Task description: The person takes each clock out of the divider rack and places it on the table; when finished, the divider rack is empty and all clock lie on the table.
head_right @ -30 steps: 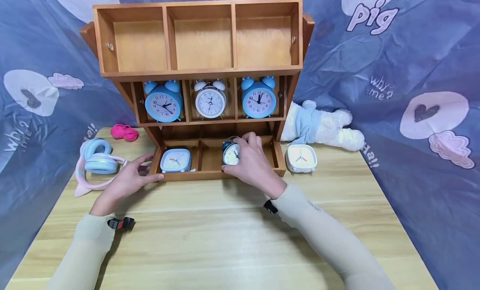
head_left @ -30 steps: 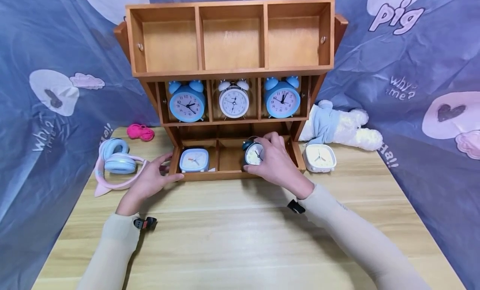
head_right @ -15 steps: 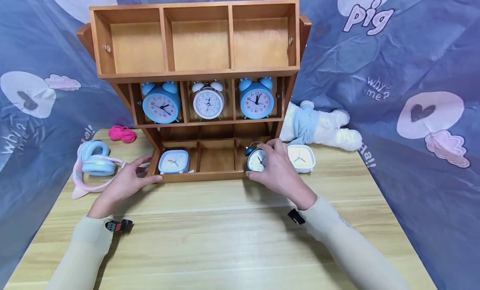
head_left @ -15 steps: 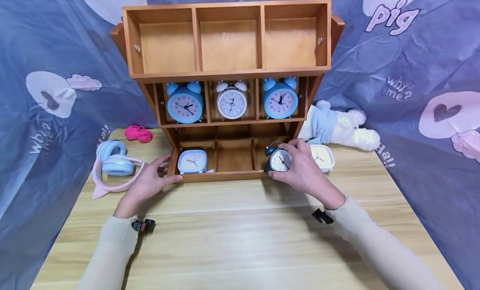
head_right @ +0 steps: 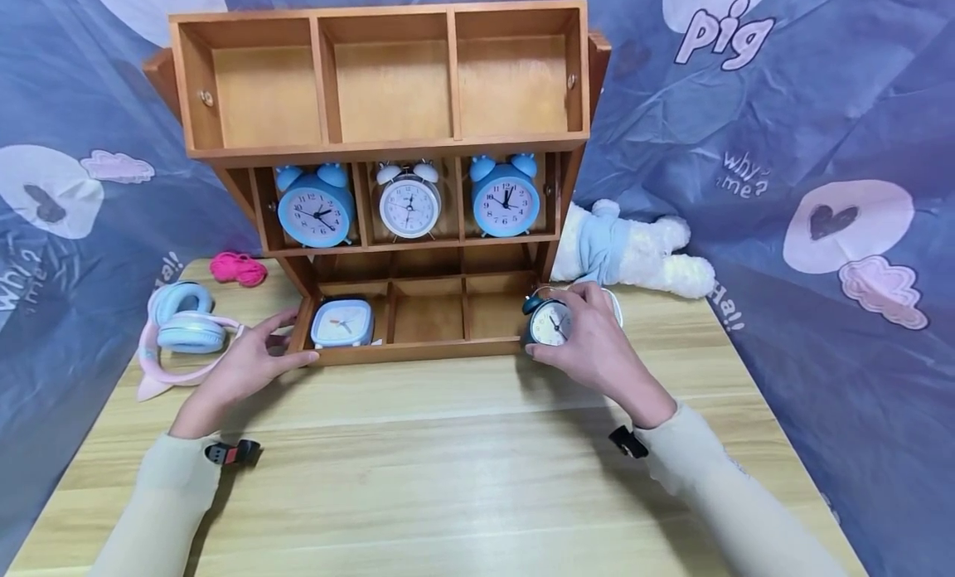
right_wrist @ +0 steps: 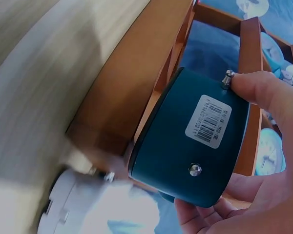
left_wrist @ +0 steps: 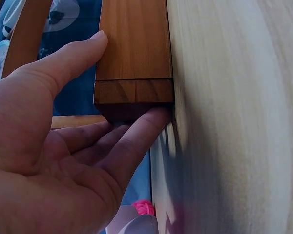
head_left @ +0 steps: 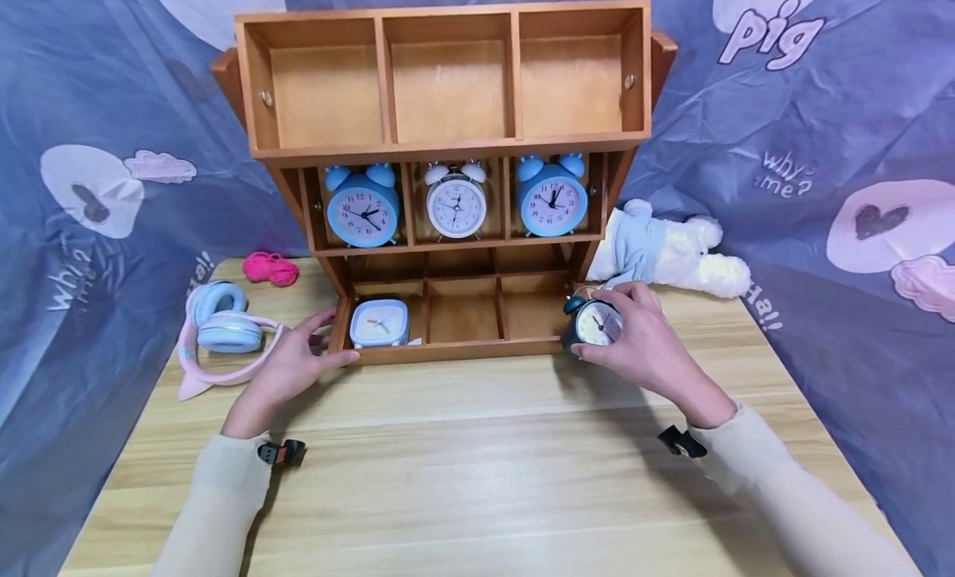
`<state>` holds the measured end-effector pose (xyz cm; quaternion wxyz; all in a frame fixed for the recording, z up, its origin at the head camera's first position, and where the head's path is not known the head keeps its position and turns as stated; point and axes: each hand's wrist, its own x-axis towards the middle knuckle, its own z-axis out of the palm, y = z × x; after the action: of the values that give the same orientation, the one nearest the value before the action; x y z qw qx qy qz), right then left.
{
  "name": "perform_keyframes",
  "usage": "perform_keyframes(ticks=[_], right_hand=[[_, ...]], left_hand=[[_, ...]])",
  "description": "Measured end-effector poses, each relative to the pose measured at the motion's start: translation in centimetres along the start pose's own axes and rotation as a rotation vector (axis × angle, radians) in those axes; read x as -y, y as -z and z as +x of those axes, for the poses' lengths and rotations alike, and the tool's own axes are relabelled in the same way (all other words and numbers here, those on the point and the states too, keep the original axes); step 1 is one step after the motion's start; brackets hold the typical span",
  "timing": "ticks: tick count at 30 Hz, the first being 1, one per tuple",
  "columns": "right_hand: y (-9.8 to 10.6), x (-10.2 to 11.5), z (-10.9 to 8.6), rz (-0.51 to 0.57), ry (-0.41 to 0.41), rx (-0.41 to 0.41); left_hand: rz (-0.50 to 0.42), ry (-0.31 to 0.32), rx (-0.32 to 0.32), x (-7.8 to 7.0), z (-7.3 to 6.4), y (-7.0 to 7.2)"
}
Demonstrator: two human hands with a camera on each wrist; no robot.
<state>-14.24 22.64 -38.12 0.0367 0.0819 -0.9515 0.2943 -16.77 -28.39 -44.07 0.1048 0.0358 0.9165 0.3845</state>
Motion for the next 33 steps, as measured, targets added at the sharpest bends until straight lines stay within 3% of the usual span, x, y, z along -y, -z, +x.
perform_keyframes(ticks=[14,23,33], right_hand=[[2.4,-4.6,-0.3,-0.017,-0.020,-0.039],[3.8,-7.1,0.0,-0.044,-0.019,-0.089],[5.0,-9.6,-0.1,-0.100,-0.012,-0.093]], left_hand=[[0.012,-0.030,-0.023,0.7,-0.2,0.0],[0.025,-0.037,-0.024,0.5,0.0,0.2],[0.011,-0.031,-0.012,0.4,0.0,-0.1]])
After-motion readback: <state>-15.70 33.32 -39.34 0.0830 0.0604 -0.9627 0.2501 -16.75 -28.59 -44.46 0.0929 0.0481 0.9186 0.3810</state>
